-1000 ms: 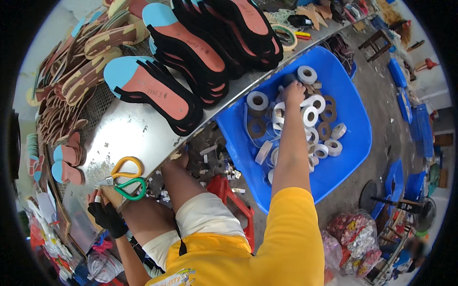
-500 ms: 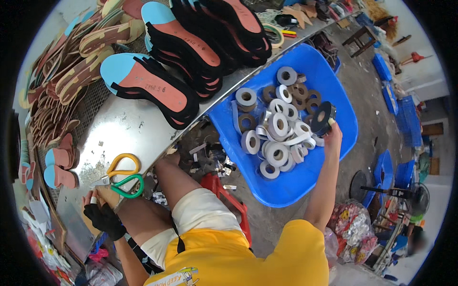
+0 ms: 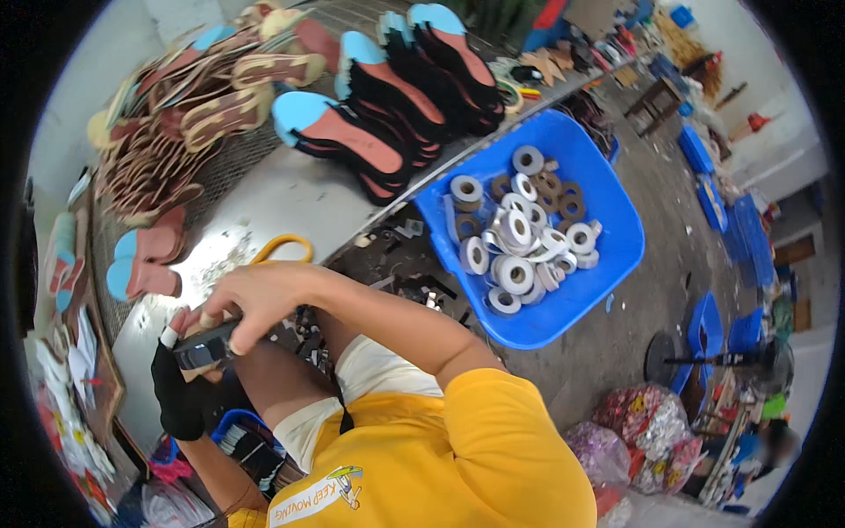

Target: Applying adhesive tape and trimming insoles for shoe manufacturing.

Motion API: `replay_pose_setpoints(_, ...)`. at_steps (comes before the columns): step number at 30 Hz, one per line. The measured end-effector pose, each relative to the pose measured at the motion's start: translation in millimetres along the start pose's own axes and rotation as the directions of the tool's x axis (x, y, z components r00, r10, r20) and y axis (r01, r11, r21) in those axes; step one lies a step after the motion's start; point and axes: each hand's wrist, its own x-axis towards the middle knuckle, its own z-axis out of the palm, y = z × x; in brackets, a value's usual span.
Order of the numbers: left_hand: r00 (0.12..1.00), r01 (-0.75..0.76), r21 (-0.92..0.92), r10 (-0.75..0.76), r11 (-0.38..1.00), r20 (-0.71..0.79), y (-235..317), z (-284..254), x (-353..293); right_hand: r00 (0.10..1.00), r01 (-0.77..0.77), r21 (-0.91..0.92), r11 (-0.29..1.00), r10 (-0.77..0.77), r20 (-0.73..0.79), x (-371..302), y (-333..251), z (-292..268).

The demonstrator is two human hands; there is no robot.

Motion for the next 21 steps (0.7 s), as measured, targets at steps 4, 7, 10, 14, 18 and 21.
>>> replay_pose_setpoints(4, 0.952, 0.241, 0.147, -0.204, 0.959, -0.23, -72, -46, -59, 0.909, 0.162, -0.279, 0.946, -0.253, -0.33, 79, 24, 33)
replay_pose_setpoints(7, 0.786, 0.312, 0.024, -0.244, 0.95, -0.569, -104, -45, -95, 0.85, 0.002, -0.326, 0.945, -0.173, -0.497, 106, 43, 64)
replay_pose_setpoints(10, 0.625, 0.451, 0.224, -0.127, 0.864, -0.77, -104, -18, -112, 0.909, -0.259, -0.093, 0.962, 0.21, -0.36, 86, 40, 97)
replay_pose_setpoints(14, 0.849, 0.285, -0.064, -0.283, 0.956, -0.446, -48, -17, -83, 0.827, -0.325, 0.457, 0.828, 0.483, -0.288, 67, 35, 118)
replay_pose_setpoints(18, 0.844, 0.204, 0.082, -0.133, 0.976, -0.519, -54, -9, -100, 0.835, -0.315, 0.44, 0.841, 0.466, -0.293, 83, 25, 125)
replay_pose_setpoints(21, 0.787, 0.264, -0.054, -0.247, 0.963, -0.565, -50, 0, -104, 0.829, -0.337, 0.371, 0.865, 0.459, -0.32, 83, 20, 126)
